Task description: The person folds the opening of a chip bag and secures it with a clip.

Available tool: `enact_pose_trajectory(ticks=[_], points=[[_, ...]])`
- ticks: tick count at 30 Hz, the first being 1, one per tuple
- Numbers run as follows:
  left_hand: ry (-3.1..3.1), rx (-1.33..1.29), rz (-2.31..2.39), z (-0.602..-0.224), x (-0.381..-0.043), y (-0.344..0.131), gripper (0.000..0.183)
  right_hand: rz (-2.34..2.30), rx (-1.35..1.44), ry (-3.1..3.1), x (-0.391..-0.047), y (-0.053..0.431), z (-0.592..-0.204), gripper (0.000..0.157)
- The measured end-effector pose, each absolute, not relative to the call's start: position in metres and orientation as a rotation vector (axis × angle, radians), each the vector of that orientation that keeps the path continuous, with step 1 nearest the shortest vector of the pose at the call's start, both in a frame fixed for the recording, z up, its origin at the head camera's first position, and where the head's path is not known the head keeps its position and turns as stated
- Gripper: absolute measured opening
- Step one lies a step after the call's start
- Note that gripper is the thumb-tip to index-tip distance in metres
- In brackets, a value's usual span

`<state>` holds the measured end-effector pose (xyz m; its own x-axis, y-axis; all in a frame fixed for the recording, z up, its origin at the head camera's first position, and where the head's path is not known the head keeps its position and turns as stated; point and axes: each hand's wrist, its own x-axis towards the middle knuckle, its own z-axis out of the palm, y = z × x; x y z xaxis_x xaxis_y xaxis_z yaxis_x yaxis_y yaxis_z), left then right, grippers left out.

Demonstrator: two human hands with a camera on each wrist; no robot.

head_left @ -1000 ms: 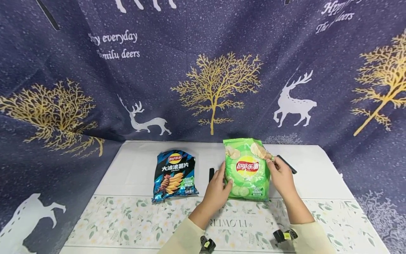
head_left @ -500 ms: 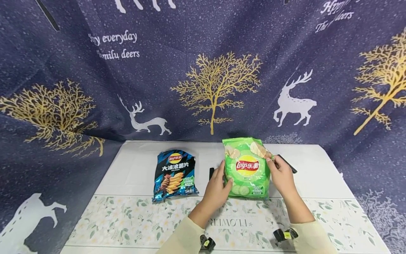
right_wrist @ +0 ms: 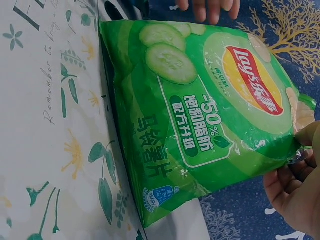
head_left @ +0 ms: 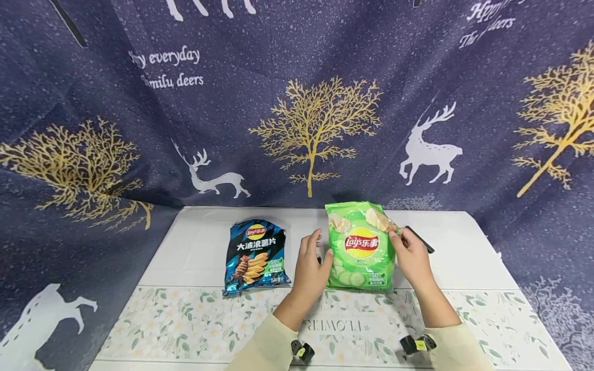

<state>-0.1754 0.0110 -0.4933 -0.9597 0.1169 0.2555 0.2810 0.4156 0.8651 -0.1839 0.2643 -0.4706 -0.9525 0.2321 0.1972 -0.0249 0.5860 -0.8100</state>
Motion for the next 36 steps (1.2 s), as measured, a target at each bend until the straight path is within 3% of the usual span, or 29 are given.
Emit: enact_pose_trajectory(ticks=[15, 36], points=[[-2.368, -0.527, -1.421, -0.469, -0.179, 0.016, 0.04, 1.293, -0.165, -2.524, -0.181, 0.263, -0.469, 0.038], [-2.2, -0.741, -1.31, -0.439, -0.193, 0.021, 0.041, 1.274, -0.178, -2.522, -0.179, 0.262, -0.469, 0.037]])
